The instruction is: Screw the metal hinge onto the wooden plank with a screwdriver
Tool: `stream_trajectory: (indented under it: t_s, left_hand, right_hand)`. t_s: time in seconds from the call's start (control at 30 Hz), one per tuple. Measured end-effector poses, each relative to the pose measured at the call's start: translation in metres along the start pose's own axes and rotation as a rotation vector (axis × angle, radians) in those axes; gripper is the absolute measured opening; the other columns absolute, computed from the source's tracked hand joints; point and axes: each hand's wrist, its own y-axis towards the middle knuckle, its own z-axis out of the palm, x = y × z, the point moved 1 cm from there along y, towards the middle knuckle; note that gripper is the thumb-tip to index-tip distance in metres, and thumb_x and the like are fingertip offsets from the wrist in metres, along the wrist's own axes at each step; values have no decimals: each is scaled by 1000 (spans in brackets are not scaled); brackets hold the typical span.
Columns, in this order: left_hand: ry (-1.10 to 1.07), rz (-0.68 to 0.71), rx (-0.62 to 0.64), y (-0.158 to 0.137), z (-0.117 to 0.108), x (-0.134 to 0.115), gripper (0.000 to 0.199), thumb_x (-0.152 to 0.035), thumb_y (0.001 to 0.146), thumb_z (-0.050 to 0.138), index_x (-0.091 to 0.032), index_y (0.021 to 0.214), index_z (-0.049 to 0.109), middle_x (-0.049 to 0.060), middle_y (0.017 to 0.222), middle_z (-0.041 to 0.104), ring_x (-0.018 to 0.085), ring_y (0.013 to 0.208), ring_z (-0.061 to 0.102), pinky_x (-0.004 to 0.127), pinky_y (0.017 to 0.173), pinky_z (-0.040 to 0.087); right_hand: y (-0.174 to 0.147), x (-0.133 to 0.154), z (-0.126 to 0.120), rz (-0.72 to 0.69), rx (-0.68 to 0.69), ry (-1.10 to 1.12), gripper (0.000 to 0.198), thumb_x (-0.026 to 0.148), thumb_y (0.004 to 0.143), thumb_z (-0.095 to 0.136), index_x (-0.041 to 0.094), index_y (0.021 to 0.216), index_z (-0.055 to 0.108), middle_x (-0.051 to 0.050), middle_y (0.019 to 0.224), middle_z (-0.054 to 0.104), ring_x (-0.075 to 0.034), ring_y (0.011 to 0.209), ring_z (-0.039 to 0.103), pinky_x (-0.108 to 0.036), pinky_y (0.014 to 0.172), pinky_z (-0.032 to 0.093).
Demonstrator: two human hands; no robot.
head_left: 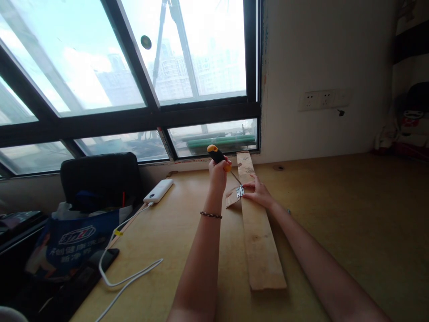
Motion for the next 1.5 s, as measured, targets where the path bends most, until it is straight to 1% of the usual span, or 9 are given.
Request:
stream_trajectory:
  t_s: [0.27, 0.53, 0.8, 0.87, 0.97, 1.1, 1.27, 1.4, 1.5]
  left_hand:
    - [57, 16, -6, 1, -1, 11, 13, -8, 52, 49, -14, 63, 53, -1, 57, 51, 9, 56, 49, 24, 59, 39]
    - [123, 23, -42, -1, 0, 11, 13, -10, 52, 49, -15, 63, 53, -1, 57, 51, 10, 57, 50, 24, 58, 40]
    - [148, 31, 14, 0, 0, 12, 10, -14, 57, 54, -15, 66, 51, -2, 59, 50, 9, 54, 48, 23, 56, 40]
    - [225, 59, 4, 0, 1, 12, 16, -18, 58, 60, -16, 69, 48, -3, 60, 50, 8, 53, 48, 23, 55, 40]
    - [368, 114, -11, 0, 3, 9, 31, -24, 55, 70, -17, 72, 46, -3, 62, 49, 9, 54, 47, 23, 54, 38]
    - [481, 163, -45, 0, 5, 2, 37, -25, 48, 76, -17, 68, 47, -3, 62, 46, 10, 58, 45, 22, 54, 36]
    - [541, 205, -90, -2, 4, -7, 39, -19, 40, 80, -17, 63, 48, -4, 60, 45, 11, 62, 45, 21, 54, 33]
    - [547, 192, -103, -1, -2, -6, 44, -17, 37, 80, -18, 67, 48, -5, 58, 47, 12, 60, 48, 20, 53, 33]
    - [541, 150, -55, 1, -4, -3, 47, -19, 40, 79, -19, 75, 47, -4, 61, 53, 12, 59, 52, 21, 54, 36]
  right_hand:
    - [0, -4, 1, -18, -7, -15, 86, 27, 56, 75, 20, 127, 26, -5, 97, 67, -19, 95, 60, -38, 91, 41]
    - [0, 0, -1, 1, 12, -16, 84, 27, 56, 74, 20, 125, 27, -5, 97, 67, -20, 98, 59, -40, 94, 39]
    - [0, 2, -2, 1, 11, -21, 77, 27, 57, 74, 19, 121, 33, -6, 97, 66, -21, 99, 59, -40, 93, 40]
    - [0, 3, -2, 7, 13, -28, 74, 26, 57, 74, 19, 119, 36, -7, 98, 66, -21, 99, 59, -40, 93, 40]
    - [0, 3, -2, 17, 13, -35, 70, 26, 56, 74, 19, 116, 39, -7, 99, 66, -21, 99, 59, -40, 93, 39]
    - [0, 2, -2, 16, 16, -32, 68, 28, 56, 75, 19, 114, 41, -7, 98, 66, -22, 99, 59, -40, 93, 40]
    - [0, 2, -1, 7, 7, -15, 77, 27, 56, 75, 19, 120, 32, -5, 96, 67, -20, 97, 60, -40, 92, 41]
    - [0, 2, -2, 13, 11, -26, 73, 27, 55, 75, 20, 117, 36, -6, 96, 66, -21, 98, 59, -41, 93, 39]
    - [1, 2, -2, 9, 11, -29, 70, 28, 56, 75, 19, 115, 38, -6, 97, 66, -21, 99, 59, -40, 94, 39]
